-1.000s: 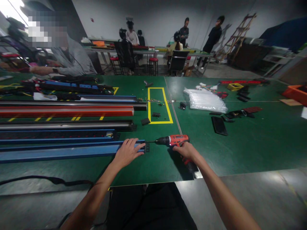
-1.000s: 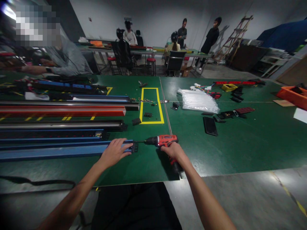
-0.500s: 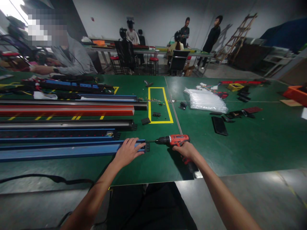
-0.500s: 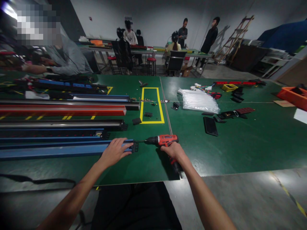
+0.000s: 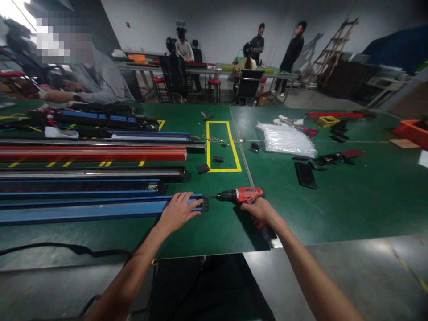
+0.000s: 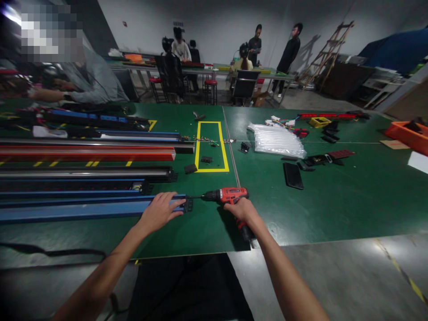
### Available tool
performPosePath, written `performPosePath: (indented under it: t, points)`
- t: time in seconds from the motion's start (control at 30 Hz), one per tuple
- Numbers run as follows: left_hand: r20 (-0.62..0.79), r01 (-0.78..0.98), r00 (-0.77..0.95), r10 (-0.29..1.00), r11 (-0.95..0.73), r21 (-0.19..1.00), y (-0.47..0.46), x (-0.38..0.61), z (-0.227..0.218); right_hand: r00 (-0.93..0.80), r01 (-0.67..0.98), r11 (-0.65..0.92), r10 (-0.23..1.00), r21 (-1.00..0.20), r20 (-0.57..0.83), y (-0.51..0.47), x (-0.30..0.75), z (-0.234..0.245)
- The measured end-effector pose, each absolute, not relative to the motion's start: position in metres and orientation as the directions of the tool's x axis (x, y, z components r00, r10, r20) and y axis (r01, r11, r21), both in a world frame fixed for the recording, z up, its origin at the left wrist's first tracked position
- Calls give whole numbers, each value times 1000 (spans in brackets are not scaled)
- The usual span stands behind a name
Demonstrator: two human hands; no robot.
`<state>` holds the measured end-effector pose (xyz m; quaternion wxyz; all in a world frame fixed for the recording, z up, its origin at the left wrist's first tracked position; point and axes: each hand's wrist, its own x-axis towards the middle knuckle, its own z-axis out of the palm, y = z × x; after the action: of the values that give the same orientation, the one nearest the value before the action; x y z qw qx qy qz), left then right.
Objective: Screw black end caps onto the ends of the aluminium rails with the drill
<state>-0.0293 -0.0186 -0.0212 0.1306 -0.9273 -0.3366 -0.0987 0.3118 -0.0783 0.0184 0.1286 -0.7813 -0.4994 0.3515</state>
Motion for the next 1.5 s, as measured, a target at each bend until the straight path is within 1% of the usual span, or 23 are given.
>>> performPosePath:
  t: [0.3, 0.47, 0.63, 0.77, 0.97, 1.2, 1.37, 1.5]
  points:
    - [267, 658, 745, 612, -740, -141, -19, -29, -19, 260, 704, -466, 872, -537, -416, -76, 314, 12]
    - [255, 663, 743, 619, -733, -149, -18, -29, -21, 246, 682, -466, 872, -564, -423, -76, 314, 11]
    - [271, 659, 744, 610, -737, -150, -17, -30, -22, 251, 717, -436, 889, -544, -382, -75, 313, 11]
    - [278, 660, 742, 610, -738, -142, -18, -30, -20, 266, 682, -467, 876, -564, -404, -75, 312, 10]
    - [263, 664, 739, 621, -738, -123, -16, -31, -20, 273, 709, -432, 897, -557, -349, -75, 311, 10]
    - [260, 655, 745, 614, -748, -110, -15, -32, -19, 274, 696, -446, 890, -563, -365, -76, 310, 14]
    - [245, 655, 745, 620, -750, -90, -16, -31, -15, 295, 693, -479, 870, -538, -394, -77, 308, 17]
    - [248, 653, 746, 618, -752, -89, -17, -30, -14, 289, 689, -467, 878, -554, -381, -78, 309, 16]
